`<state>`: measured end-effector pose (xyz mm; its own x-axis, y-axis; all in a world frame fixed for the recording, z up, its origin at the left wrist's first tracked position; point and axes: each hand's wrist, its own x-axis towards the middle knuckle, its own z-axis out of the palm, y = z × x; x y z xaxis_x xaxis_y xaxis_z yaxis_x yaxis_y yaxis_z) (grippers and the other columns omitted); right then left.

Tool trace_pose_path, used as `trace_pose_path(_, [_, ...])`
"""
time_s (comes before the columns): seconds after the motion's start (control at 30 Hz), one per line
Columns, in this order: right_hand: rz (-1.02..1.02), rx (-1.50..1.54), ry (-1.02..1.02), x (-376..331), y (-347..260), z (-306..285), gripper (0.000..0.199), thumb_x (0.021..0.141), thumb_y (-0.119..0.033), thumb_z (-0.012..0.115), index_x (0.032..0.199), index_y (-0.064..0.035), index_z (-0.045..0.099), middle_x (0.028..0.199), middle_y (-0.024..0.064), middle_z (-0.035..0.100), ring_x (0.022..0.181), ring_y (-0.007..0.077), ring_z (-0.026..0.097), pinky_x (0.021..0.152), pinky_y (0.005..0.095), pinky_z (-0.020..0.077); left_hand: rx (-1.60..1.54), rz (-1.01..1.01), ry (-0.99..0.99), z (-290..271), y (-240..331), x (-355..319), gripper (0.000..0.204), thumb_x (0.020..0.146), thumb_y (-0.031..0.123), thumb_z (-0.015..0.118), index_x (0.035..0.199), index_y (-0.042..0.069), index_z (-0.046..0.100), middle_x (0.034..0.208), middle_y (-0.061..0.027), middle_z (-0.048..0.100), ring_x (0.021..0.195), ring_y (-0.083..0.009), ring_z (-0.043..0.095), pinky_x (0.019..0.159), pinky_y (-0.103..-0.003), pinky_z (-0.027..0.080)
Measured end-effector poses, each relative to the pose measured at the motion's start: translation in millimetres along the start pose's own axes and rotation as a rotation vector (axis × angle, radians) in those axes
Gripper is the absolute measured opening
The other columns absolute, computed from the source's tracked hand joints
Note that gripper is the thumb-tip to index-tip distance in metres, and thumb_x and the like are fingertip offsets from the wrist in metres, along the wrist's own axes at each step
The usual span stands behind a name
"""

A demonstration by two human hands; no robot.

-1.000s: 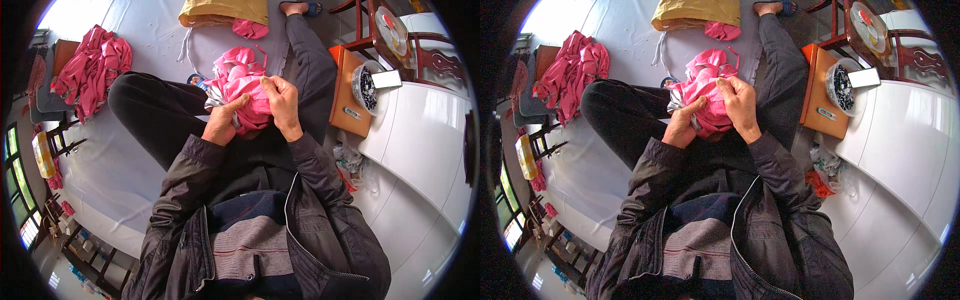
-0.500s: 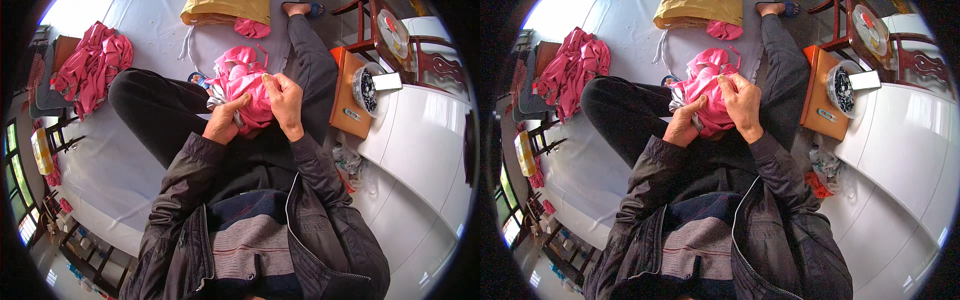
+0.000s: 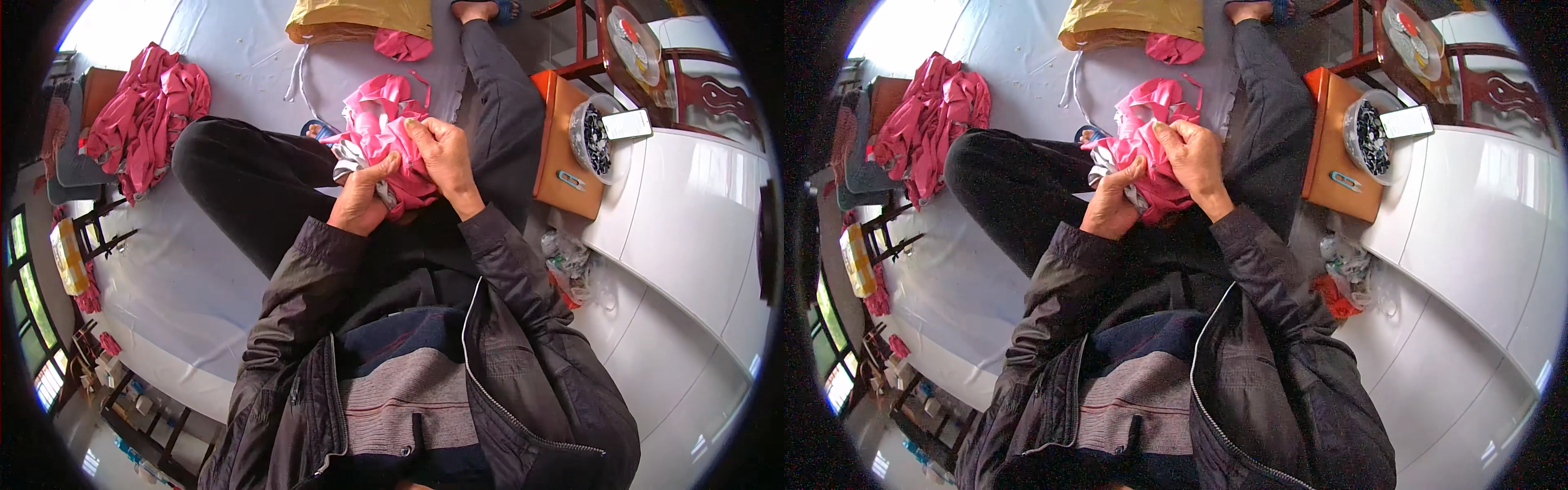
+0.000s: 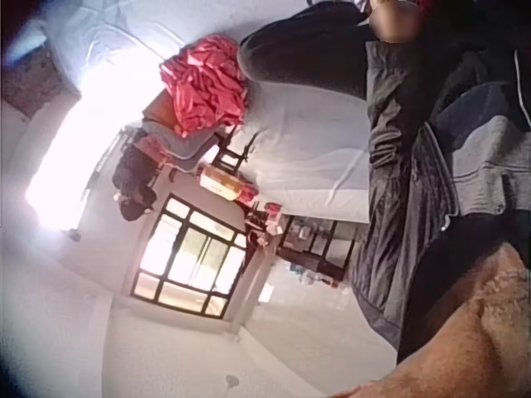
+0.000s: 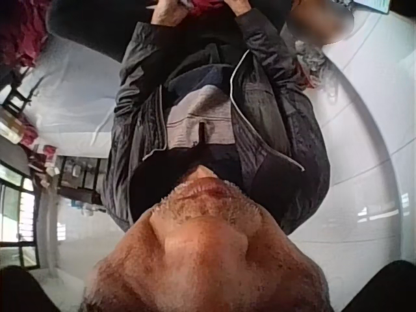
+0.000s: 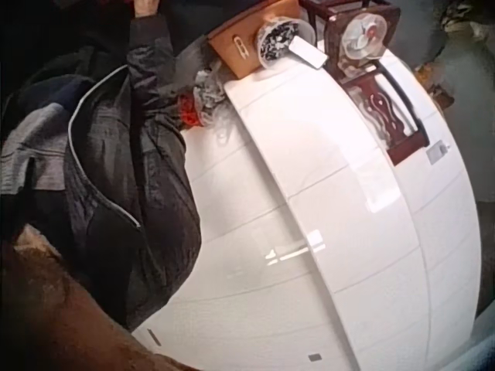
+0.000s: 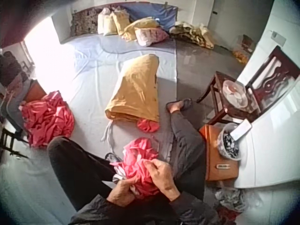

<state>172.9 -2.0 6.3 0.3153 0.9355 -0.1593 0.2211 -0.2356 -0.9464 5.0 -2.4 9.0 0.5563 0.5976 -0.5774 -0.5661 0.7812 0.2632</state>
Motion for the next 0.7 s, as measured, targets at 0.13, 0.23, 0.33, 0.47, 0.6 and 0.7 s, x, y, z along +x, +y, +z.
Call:
trace_pose_path(0.13, [0.022,-0.102,0.019,-4.0,-15.1,0.3,0.036,0.095,-0.026,0.07,0.07,-0.0007,0.062,0.062,0.018,0.061,0.055,0.0232,0.062,0.055,0.0401,0.0456,-0.004,0.009,-0.023,0.5,-0.9,-0.3,0.028,0.097,0.011,0.066,0.124,0.003,0.064,0.121,-0.0089,0.07,0.114,-0.0231,0.065,0.104,-0.041,0.05])
trace_pose_path(0.23, [-0.079,-0.184,0.125,-4.3,-2.0,-1.5,0.028,0.095,-0.026,0.073,0.08,-0.0026,0.068,0.063,0.0076,0.064,0.057,0.0132,0.062,0.053,0.0353,0.045,0.085,0.014,0.003,-6.3,-0.3,-0.7,0.031,0.096,0.012,0.067,0.125,0.004,0.063,0.123,-0.0077,0.069,0.117,-0.0233,0.064,0.107,-0.042,0.048])
trace_pose_path(0.33, [-0.203,-0.213,0.24,-1.3,15.3,-15.6,0.022,0.095,-0.022,0.07,0.087,-0.0028,0.069,0.068,0.0083,0.067,0.06,0.0151,0.066,0.055,0.0339,0.0486,0.098,0.003,0.033,-0.4,1.0,-1.5,0.029,0.096,0.013,0.068,0.123,0.005,0.065,0.123,-0.0066,0.069,0.118,-0.022,0.063,0.108,-0.041,0.047])
trace_pose_path(0.47, [-0.246,-0.24,0.339,3.8,22.8,-69.7,0.014,0.096,-0.017,0.067,0.094,-0.0029,0.069,0.073,0.0079,0.07,0.062,0.0145,0.068,0.057,0.0311,0.0525,0.044,0.011,0.022,-16.8,1.9,3.9,0.024,0.095,0.013,0.069,0.118,0.005,0.067,0.12,-0.0049,0.07,0.115,-0.0191,0.064,0.108,-0.038,0.046])
trace_pose_path(0.6, [-0.121,-0.248,0.501,21.7,23.3,-164.2,0.01,0.096,-0.01,0.063,0.097,-0.0038,0.07,0.079,0.0061,0.073,0.064,0.0126,0.069,0.057,0.0279,0.0549,0.052,0.051,0.045,-23.3,4.1,-1.3,0.02,0.095,0.013,0.071,0.113,0.005,0.069,0.116,-0.003,0.071,0.11,-0.0161,0.065,0.109,-0.037,0.045])
trace_pose_path(0.7, [-0.23,-0.624,0.745,49.9,96.6,-293.2,0.012,0.091,-0.009,0.066,0.1,-0.0045,0.072,0.082,0.0085,0.074,0.063,0.0156,0.07,0.06,0.0307,0.0559,0.081,0.048,0.054,-30.6,-6.3,14.1,0.026,0.095,0.013,0.069,0.12,0.005,0.067,0.125,-0.0064,0.068,0.119,-0.0203,0.062,0.112,-0.042,0.043])
